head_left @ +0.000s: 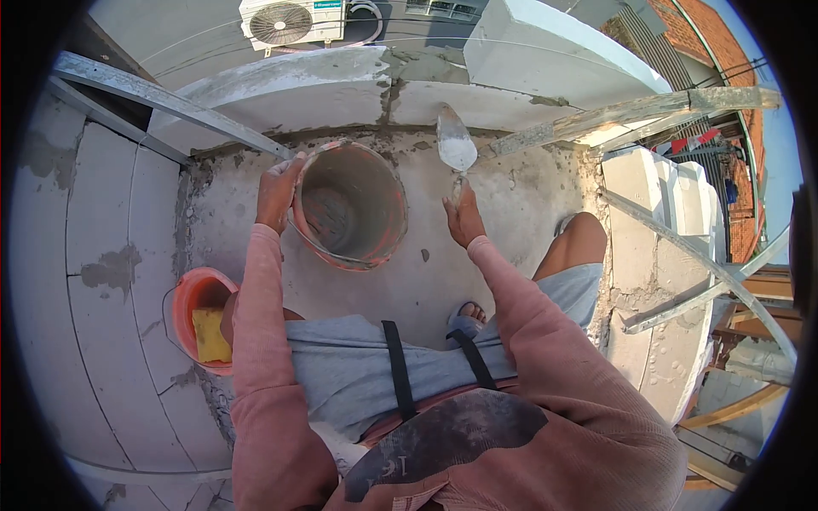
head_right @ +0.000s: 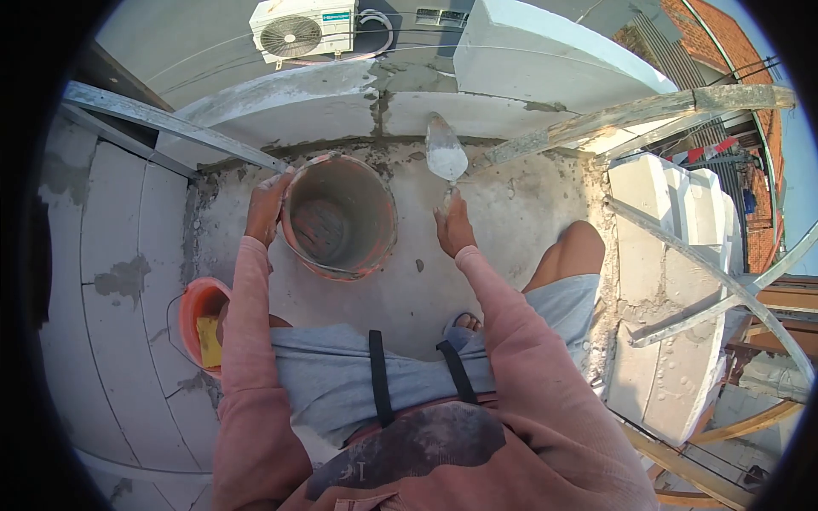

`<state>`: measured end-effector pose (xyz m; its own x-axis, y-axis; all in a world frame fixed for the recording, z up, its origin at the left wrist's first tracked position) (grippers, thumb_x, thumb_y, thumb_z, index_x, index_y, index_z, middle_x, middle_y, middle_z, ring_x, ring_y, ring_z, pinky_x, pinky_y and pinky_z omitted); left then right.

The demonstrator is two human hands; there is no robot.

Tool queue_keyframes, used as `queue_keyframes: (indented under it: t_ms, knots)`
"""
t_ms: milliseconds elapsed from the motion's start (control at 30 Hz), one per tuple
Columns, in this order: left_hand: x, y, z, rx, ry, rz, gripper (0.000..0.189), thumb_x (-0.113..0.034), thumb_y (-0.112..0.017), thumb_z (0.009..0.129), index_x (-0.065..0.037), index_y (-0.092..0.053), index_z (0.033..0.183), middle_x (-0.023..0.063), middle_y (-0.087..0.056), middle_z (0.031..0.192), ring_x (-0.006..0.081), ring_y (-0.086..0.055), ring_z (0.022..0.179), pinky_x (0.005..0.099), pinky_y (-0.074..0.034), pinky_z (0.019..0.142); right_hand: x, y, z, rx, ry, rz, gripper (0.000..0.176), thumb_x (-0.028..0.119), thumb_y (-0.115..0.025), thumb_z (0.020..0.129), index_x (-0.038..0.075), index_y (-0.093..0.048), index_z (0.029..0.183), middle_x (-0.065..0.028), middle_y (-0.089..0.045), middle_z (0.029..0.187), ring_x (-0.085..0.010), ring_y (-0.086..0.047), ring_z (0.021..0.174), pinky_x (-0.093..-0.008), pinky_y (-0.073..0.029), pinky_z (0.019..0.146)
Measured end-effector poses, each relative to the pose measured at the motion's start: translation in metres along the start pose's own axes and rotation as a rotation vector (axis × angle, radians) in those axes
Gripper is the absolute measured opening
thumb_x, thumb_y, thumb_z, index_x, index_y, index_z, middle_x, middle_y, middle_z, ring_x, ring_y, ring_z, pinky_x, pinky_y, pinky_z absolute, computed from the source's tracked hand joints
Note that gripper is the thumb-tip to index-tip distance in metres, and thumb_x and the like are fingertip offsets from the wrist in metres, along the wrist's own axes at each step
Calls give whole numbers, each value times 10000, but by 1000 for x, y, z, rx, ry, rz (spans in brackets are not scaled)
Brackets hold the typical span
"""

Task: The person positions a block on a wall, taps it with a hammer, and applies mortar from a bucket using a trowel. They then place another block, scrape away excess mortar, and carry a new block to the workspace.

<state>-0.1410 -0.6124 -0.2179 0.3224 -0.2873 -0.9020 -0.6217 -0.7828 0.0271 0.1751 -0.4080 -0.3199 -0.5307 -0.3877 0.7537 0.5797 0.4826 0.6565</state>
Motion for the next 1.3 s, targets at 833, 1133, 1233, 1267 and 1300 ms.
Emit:
queue_keyframes:
  t_ms: [833,1133,1233,1267,1300]
  knots:
    - [21,-40,3,269,119,-52,521,-412,-584,1035,15,-599,1333,66,-690,1136,152,-678,956,293,-564,798,134,96,0,787,-165,663,496,402,-744,880,31,-670,1201,-42,-678,932,-132,-654,773,-281,-531,661]
    - [57,-5,26,123,46,461,622,-564,-552,1001,7,-703,1198,82,-719,1051,147,-677,910,314,-557,794,130,105,0,942,-354,616,436,397,-704,897,14,-696,1107,-67,-687,900,-146,-663,760,-275,-528,657]
    - [62,4,32,83,51,571,620,-556,-542,996,17,-715,1154,100,-727,1002,171,-664,881,336,-539,820,133,100,-3,982,-430,601,467,408,-706,910,2,-676,1138,-55,-658,852,-142,-656,711,-269,-529,598]
    - [60,6,34,78,28,654,607,-541,-543,998,22,-716,1145,107,-727,983,180,-670,872,331,-536,826,130,93,-4,985,-443,587,477,410,-710,912,-2,-671,1148,-49,-648,842,-140,-650,703,-269,-529,598]
    - [59,8,35,79,5,737,595,-526,-543,999,26,-717,1136,114,-727,963,189,-677,863,325,-534,832,125,84,-5,987,-452,574,436,400,-705,921,12,-677,1118,-41,-645,825,-133,-636,657,-269,-521,563]
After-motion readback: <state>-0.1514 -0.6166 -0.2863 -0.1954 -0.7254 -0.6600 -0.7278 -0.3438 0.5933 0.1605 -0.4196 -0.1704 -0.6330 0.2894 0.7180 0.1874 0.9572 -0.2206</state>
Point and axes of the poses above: each hand's wrist, its own z-axis towards the middle knuckle, its own y-axis out of the back of the hand, x = y × z, the point moved 2 cm from there along z, towards the middle knuckle
